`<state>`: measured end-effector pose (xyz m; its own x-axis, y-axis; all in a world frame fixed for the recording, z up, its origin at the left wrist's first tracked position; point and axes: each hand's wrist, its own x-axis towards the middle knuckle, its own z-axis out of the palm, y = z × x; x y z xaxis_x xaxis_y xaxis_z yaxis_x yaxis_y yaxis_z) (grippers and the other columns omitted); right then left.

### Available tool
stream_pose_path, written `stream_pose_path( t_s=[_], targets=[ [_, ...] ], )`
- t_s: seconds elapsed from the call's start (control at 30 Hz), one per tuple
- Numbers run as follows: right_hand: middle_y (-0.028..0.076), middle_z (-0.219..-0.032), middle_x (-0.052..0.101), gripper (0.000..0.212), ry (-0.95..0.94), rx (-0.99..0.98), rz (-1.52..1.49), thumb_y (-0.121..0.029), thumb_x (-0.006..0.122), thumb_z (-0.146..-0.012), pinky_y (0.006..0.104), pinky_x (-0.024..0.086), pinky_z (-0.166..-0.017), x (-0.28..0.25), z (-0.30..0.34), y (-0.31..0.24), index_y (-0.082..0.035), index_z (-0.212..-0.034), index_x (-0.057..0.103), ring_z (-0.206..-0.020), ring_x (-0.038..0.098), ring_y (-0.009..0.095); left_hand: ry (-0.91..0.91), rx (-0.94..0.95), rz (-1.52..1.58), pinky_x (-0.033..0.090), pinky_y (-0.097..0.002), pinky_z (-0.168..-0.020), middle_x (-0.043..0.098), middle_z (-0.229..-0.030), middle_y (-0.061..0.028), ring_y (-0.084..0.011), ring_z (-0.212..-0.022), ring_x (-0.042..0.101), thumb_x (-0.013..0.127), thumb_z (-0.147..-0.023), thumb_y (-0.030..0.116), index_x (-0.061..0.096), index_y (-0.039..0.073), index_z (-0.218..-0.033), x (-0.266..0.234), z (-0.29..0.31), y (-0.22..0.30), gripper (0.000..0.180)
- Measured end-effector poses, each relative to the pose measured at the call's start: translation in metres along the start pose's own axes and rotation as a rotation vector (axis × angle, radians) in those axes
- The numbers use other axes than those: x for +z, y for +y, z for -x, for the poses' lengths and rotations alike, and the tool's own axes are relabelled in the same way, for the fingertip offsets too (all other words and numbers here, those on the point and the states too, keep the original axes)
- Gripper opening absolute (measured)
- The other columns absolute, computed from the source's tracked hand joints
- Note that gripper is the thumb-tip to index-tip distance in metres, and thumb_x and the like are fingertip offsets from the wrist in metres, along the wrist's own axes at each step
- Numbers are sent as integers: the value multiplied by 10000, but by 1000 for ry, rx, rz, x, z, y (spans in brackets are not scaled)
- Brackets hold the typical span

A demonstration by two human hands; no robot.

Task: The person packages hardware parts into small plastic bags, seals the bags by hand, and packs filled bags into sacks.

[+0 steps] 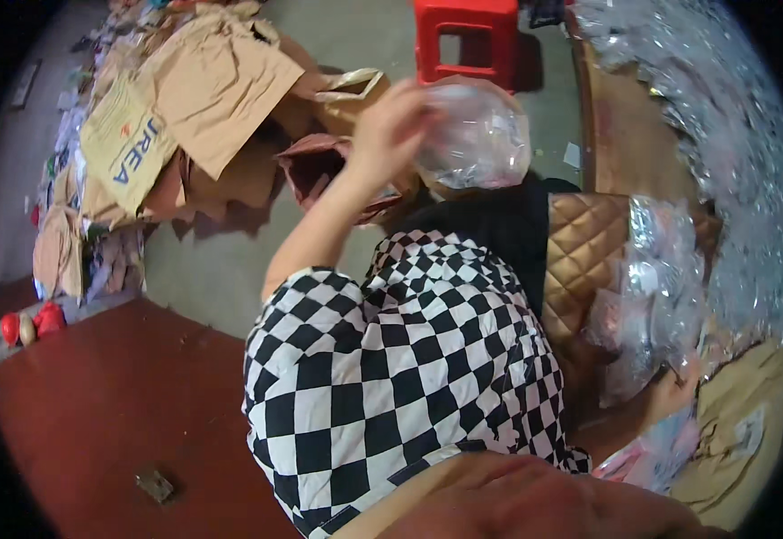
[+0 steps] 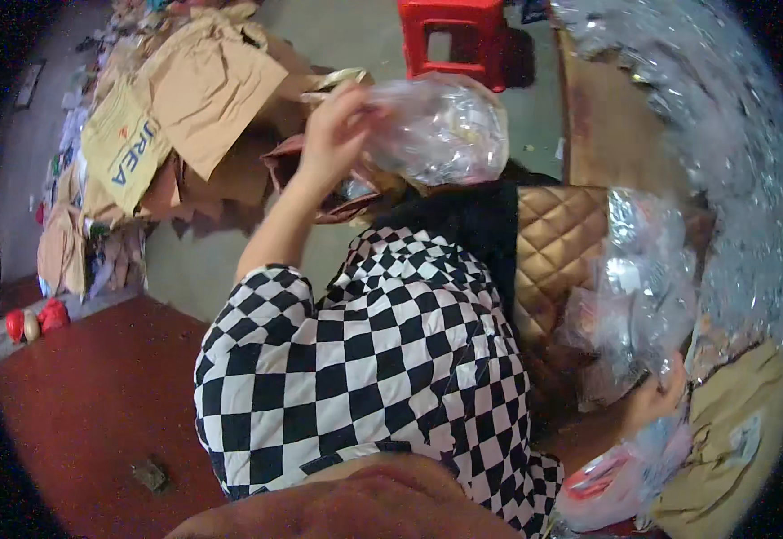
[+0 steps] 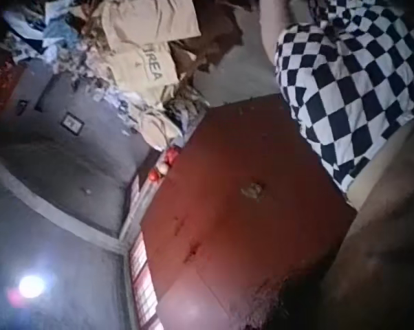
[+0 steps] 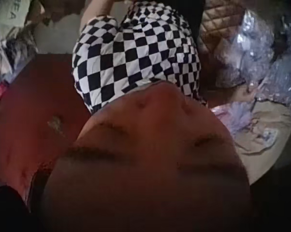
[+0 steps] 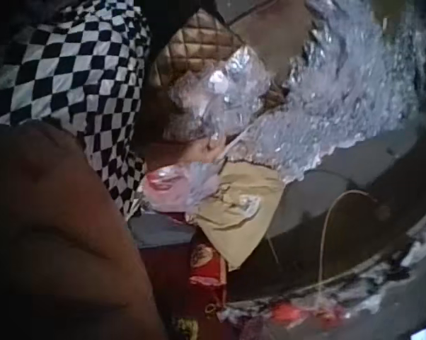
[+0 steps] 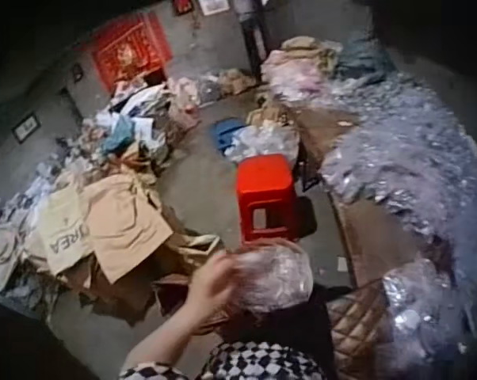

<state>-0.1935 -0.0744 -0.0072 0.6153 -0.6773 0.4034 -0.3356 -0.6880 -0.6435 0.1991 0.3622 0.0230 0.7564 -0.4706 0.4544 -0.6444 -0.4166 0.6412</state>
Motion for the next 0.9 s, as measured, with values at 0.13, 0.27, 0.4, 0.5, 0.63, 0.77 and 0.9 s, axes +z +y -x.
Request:
stream_pose_path(
  t_s=[0.13,0.27,0.4,0.5,0.63,0.77,0.9],
  targets=[
    [161,-1075,652,383,52,-55,112,67,548,-816,363,506,-867,-32,-16,26,90,-1197,577,-984,624,246,-129,-255,-282,493,-381,-720,570,-921,-119,-347,-854,609,632,-817,40,639,40,-979,-61,82,-95,163],
    [164,-1088,646,323,134,213,-122,44,566,-848,354,483,-901,-44,-21,-13,75,-1169,581,-994,614,242,-101,-459,-380,488,-436,-737,587,-929,-134,-368,-853,606,634,-805,107,630,45,-907,-67,153,-189,120],
    [184,-1153,621,300,77,113,-160,25,555,-852,364,464,-932,-38,-21,-46,80,-1145,588,-1034,597,259,-24,-685,-405,473,-463,-739,577,-888,-149,-388,-859,597,630,-803,122,610,43,-833,-21,200,-273,87],
    [198,-1186,608,324,-30,18,-154,3,543,-853,372,462,-937,5,-44,-99,100,-1159,589,-1047,593,277,163,-749,-328,492,-431,-790,618,-974,-156,-389,-896,612,613,-855,148,640,61,-908,23,231,-338,105],
    [171,-1109,631,274,-292,-16,17,-55,552,-867,379,454,-916,71,-62,-171,67,-1104,617,-1013,594,285,-7,-550,-339,404,-606,-977,509,-1381,-87,-336,-1289,452,612,-859,126,648,155,-1151,77,189,-331,295],
    [146,-1089,622,287,-583,-312,101,-87,584,-842,359,441,-915,132,-73,-226,47,-1094,620,-1002,587,261,-56,-523,-622,208,-651,-1052,415,-1444,-75,-381,-1373,291,730,-769,161,500,199,-1333,51,158,-273,610],
    [144,-930,630,255,-842,-435,-109,-208,583,-848,348,457,-825,220,-64,-295,14,-956,650,-880,596,286,116,-1214,-906,230,-685,-1043,266,-1517,-167,-398,-1375,267,822,-612,534,236,142,-1483,-6,241,-275,1121]
  ],
)
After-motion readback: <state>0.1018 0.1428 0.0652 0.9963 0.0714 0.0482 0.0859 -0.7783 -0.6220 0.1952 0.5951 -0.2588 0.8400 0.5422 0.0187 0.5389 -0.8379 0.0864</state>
